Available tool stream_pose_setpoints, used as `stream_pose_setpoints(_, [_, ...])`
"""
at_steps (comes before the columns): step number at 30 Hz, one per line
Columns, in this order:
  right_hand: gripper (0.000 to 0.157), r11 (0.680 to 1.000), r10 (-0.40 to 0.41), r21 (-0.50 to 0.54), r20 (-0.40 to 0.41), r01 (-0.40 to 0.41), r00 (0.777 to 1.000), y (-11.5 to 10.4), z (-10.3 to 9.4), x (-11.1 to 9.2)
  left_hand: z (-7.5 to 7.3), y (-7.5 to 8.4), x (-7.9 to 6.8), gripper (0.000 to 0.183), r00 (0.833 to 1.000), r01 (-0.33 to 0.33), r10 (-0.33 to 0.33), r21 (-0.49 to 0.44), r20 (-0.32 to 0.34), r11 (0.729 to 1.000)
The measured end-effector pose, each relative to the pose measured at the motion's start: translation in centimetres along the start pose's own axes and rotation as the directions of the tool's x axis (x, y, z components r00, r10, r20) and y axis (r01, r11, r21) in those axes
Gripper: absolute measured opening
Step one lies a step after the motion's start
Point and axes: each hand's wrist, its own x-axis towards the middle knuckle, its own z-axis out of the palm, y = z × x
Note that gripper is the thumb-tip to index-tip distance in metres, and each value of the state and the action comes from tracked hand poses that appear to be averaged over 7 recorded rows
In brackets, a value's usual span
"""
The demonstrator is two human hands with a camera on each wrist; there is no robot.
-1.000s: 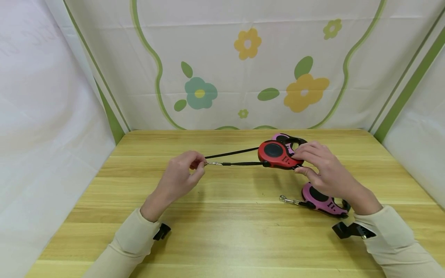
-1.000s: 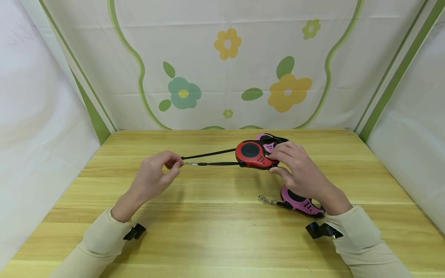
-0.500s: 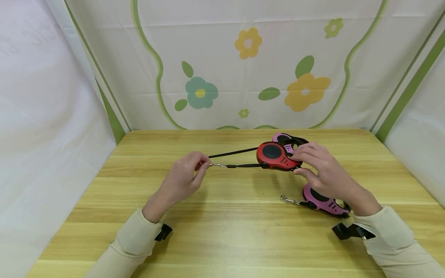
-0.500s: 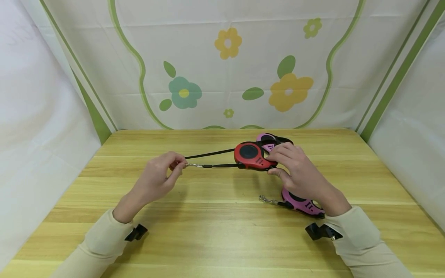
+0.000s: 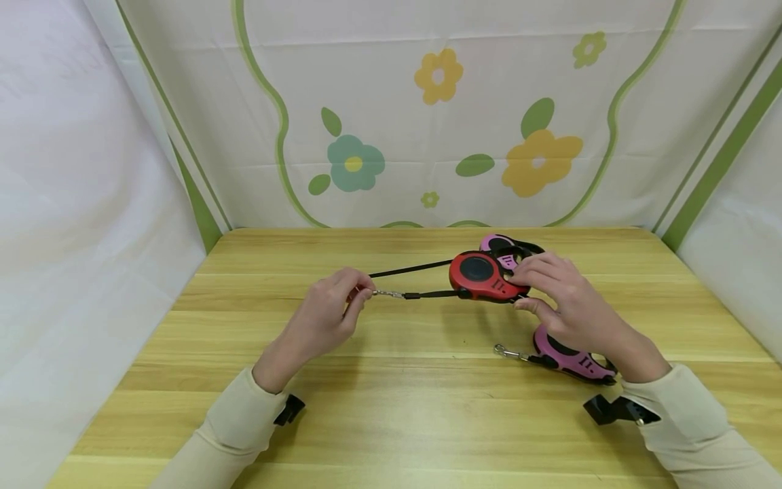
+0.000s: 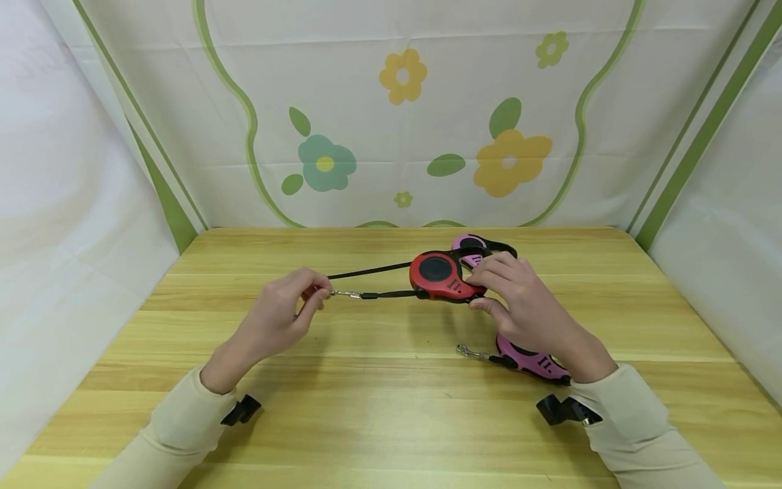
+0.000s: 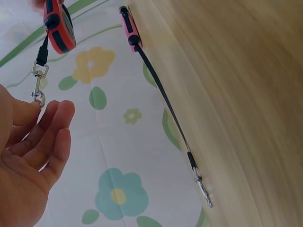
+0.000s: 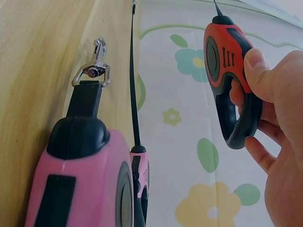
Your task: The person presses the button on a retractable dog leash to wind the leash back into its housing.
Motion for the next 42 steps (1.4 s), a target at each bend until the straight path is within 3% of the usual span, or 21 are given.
stream_pose_setpoints(26, [0.048,0.998,-0.053,0.03,-0.066,0.055,0.996,-0.5,0.8,0.3,0.1,0.8,0.2,0.005,1.0,-0.007,0.007,-0.003,0.017,1.0])
stream_pose_setpoints(42, [0.046,0.997,-0.053,0.051,-0.035,0.054,0.998,-1.6,1.1,0.8,0.3,1.0,-0.2,0.005,0.999,-0.013,0.013,-0.022,0.031,1.0])
